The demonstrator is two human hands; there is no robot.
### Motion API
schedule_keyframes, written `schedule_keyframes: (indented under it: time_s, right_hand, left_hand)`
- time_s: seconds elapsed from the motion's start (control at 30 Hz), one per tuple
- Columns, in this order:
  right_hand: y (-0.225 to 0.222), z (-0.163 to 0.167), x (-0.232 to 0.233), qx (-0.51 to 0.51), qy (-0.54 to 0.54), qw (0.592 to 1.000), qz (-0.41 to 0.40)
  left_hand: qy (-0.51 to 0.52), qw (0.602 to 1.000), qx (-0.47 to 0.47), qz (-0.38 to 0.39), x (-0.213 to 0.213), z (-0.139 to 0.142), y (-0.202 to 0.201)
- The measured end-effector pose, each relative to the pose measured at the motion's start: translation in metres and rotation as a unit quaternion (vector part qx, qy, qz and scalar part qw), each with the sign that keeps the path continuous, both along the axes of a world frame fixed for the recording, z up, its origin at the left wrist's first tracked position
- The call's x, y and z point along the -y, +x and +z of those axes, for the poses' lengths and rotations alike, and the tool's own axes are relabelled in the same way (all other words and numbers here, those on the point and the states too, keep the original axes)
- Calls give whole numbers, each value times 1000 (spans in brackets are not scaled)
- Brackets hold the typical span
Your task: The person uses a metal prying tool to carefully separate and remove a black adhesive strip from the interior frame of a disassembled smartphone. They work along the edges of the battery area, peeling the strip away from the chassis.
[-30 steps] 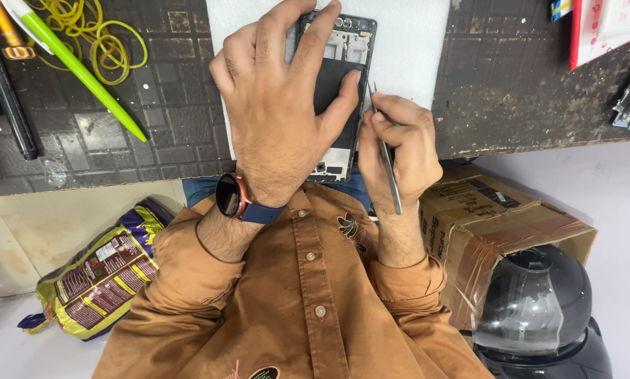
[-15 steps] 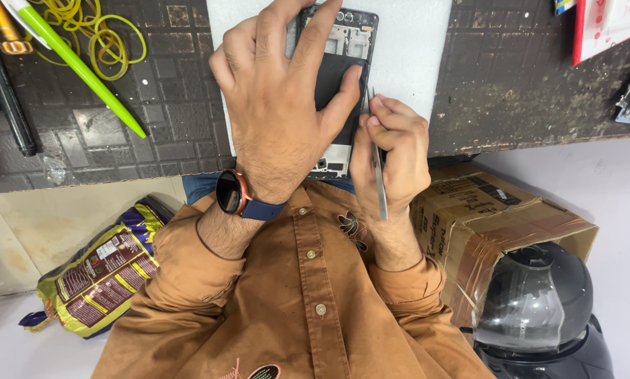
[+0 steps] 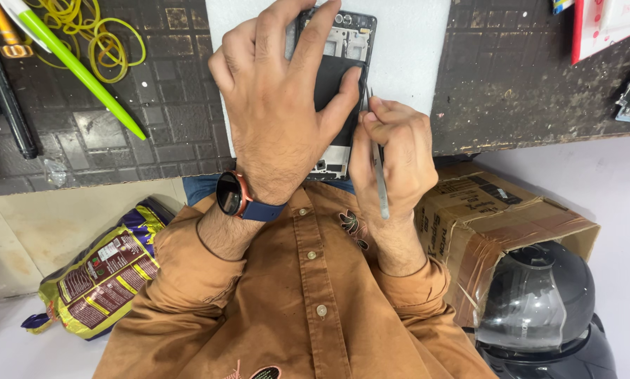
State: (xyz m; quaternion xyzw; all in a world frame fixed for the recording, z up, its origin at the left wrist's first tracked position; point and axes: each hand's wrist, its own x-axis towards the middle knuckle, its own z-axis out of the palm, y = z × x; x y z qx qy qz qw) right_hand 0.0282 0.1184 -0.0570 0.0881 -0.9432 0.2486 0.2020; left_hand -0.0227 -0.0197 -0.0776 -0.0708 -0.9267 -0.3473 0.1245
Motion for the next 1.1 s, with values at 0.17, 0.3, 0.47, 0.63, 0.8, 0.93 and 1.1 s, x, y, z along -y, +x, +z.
schedule_keyframes:
  time_s: [0.17, 0.3, 0.47, 0.63, 0.8, 0.93, 1.1]
  right_hand:
    - [0, 0, 4, 9, -12, 1000, -18]
    - [-4, -6, 1, -2, -27, 1000, -17]
    - [-6, -9, 1, -23, -18, 999, -18]
    - [0, -2, 0, -6, -4, 1000, -12]
    - [-4, -6, -1, -18, 1, 1000, -12]
    - [-3, -8, 2, -19, 7, 1000, -19]
    - [-2, -10, 1, -25, 12, 1000, -13]
  left_hand:
    - [-3, 1000, 6, -2, 0, -3, -2]
    - [-14, 1000, 5, -1, -4, -5, -2]
    - [-21, 1000, -3, -1, -4, -4, 1]
    - [-19, 1000, 1, 1, -5, -2, 2]
    - [-21, 1000, 2, 2, -5, -2, 1]
    - [-20, 1000, 1, 4, -5, -3, 0]
    - [-12, 1000, -7, -1, -4, -4, 0]
